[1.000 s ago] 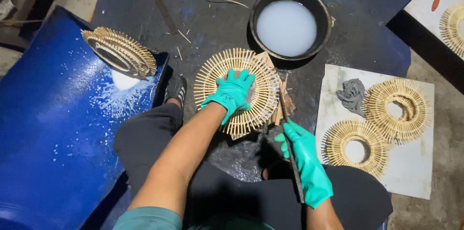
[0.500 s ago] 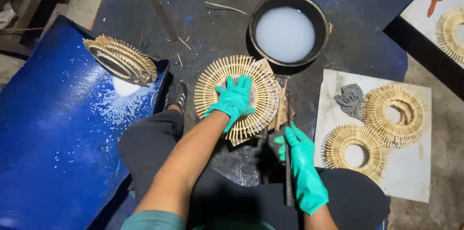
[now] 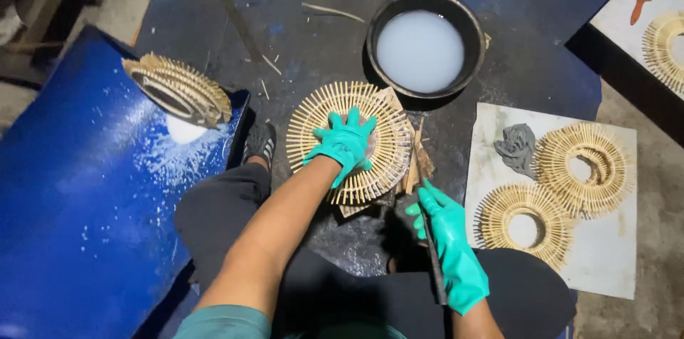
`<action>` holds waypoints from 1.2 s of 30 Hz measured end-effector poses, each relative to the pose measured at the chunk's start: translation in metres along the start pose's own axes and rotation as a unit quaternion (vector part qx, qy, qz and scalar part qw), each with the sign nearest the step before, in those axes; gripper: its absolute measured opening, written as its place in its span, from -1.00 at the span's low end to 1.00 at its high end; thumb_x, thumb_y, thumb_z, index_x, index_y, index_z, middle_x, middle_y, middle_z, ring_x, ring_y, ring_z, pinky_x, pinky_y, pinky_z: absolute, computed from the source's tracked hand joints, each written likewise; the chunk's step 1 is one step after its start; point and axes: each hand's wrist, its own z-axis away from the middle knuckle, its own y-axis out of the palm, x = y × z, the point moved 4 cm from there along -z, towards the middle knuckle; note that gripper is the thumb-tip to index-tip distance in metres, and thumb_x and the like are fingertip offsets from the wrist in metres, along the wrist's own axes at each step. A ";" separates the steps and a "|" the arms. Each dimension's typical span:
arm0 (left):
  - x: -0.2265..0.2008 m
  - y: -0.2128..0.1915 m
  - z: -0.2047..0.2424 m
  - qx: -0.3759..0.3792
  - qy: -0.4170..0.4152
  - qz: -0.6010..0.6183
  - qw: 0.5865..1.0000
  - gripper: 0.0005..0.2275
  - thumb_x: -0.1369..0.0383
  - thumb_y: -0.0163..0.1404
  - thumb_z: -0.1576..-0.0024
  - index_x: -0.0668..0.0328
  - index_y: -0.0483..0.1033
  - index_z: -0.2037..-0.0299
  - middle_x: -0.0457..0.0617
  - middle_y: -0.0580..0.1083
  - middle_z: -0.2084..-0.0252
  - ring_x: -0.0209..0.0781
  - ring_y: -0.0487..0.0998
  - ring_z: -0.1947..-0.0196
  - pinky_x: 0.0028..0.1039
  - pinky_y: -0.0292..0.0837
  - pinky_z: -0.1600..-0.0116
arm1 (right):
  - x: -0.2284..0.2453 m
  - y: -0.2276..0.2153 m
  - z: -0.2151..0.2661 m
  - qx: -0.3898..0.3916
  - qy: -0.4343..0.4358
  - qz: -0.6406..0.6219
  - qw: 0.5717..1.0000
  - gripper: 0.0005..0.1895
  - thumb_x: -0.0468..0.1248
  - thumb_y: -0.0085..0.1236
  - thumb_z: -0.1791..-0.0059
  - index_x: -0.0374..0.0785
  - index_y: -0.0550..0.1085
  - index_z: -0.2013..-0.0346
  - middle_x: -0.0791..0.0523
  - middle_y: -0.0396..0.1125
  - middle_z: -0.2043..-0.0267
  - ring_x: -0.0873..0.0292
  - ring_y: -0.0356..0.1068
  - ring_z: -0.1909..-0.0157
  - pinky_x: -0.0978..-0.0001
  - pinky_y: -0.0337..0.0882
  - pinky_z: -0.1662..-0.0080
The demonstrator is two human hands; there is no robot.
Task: Trimming and scraping circular wooden or bamboo frames as part of a manufacturing process.
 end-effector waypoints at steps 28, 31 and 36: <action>0.014 0.009 -0.022 0.055 -0.032 0.016 0.998 -0.03 -0.06 0.33 0.17 -0.60 -0.05 -0.47 0.05 -0.25 -0.56 0.61 -0.20 -0.43 0.61 0.02 -0.23 | -0.005 0.006 -0.015 0.016 -0.027 -0.057 0.998 -0.50 -0.19 0.10 -0.07 -0.33 0.43 -0.28 0.03 0.44 0.47 0.20 0.27 0.66 0.36 0.27 0.61; 0.009 0.004 -0.021 0.056 -0.047 0.032 0.997 -0.15 -0.11 0.25 0.08 -0.63 0.02 -0.43 0.05 -0.30 -0.58 0.72 -0.26 -0.42 0.64 0.03 -0.21 | -0.002 0.005 -0.017 0.015 -0.029 -0.074 0.997 -0.46 -0.18 0.07 -0.05 -0.18 0.36 -0.33 0.04 0.44 0.48 0.22 0.28 0.65 0.37 0.26 0.61; 0.012 0.008 -0.027 0.050 -0.063 0.028 0.996 -0.18 -0.05 0.28 0.10 -0.67 0.09 -0.40 -0.06 -0.21 -0.58 0.62 -0.27 -0.46 0.67 0.00 -0.21 | -0.005 0.005 -0.019 0.020 -0.024 -0.082 0.996 -0.47 -0.16 0.07 -0.05 -0.14 0.39 -0.33 0.05 0.43 0.48 0.23 0.27 0.65 0.37 0.26 0.61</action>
